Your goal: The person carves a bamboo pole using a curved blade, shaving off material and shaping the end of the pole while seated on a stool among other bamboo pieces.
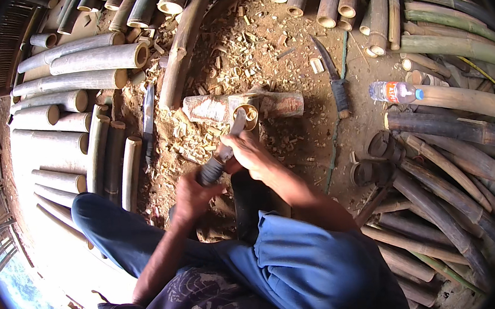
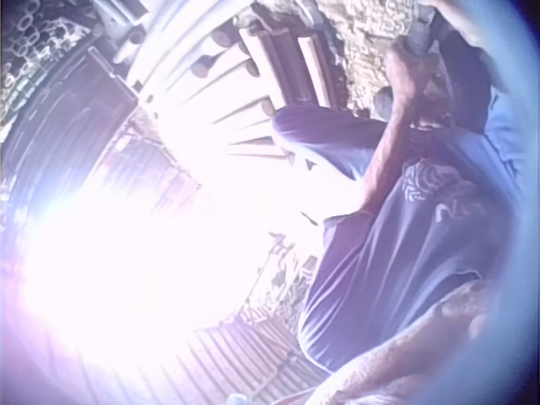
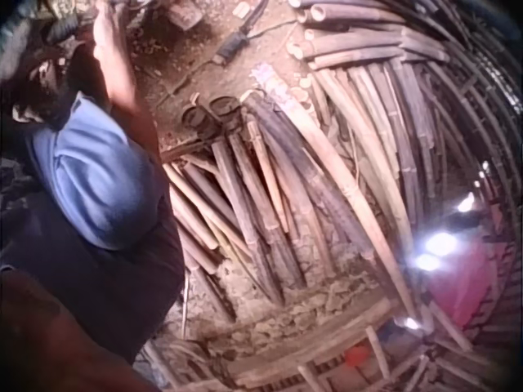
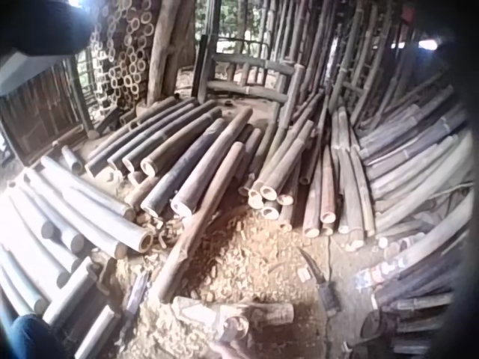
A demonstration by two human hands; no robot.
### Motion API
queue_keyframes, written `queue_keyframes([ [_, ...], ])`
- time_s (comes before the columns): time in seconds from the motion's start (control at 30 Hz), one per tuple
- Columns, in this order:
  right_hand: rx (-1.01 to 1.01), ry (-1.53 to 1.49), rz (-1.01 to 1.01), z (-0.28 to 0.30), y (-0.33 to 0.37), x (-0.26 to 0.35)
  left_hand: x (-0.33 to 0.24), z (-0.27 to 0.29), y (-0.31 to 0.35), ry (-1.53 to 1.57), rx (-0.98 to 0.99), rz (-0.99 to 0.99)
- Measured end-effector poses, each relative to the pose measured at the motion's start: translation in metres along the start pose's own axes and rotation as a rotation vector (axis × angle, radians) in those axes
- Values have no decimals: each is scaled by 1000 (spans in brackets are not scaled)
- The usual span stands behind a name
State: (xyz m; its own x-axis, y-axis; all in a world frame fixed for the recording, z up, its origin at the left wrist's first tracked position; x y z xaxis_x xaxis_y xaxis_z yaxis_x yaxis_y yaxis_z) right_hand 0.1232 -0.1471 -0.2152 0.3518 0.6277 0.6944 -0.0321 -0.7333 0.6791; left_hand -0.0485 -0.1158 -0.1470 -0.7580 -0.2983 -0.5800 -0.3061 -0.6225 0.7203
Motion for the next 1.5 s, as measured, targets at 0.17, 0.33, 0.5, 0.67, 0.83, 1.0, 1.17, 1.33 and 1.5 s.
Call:
queue_keyframes([
  [0.17,19,-614,44,-36,5,35,-95,80,-16,-664,-241,-166],
  [0.33,193,-1188,154,-26,0,33,-196,49,-5,-1033,-297,-467],
  [0.5,57,-1133,47,-49,14,47,-198,18,2,-1275,-281,-555],
  [0.67,186,-853,11,-34,49,-15,-105,-9,13,-874,336,-483],
  [0.83,-33,-90,90,74,59,-42,-191,-92,50,-684,364,-1161],
  [1.0,-208,749,29,161,27,-24,-206,-165,-36,-943,417,-872],
  [1.17,-174,1133,129,139,24,77,-235,-116,-51,-392,263,-931],
  [1.33,-42,1672,571,92,26,166,-240,-73,-54,-60,47,-910],
  [1.5,109,1860,539,54,-14,189,-221,-36,-64,355,-259,-860],
])
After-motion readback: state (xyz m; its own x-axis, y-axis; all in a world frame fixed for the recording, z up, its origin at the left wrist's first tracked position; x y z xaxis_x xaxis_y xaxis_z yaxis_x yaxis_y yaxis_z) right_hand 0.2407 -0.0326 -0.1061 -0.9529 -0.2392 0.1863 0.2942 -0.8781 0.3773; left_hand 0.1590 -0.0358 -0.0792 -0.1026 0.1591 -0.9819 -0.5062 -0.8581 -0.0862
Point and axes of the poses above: each hand's wrist, its own y-axis away from the middle knuckle, its own z-axis out of the back of the hand, x = y × z, the point moved 9 cm from there along -y, towards the middle knuckle, and after that the axes turned 4 degrees about z, right-handed, at the moved point
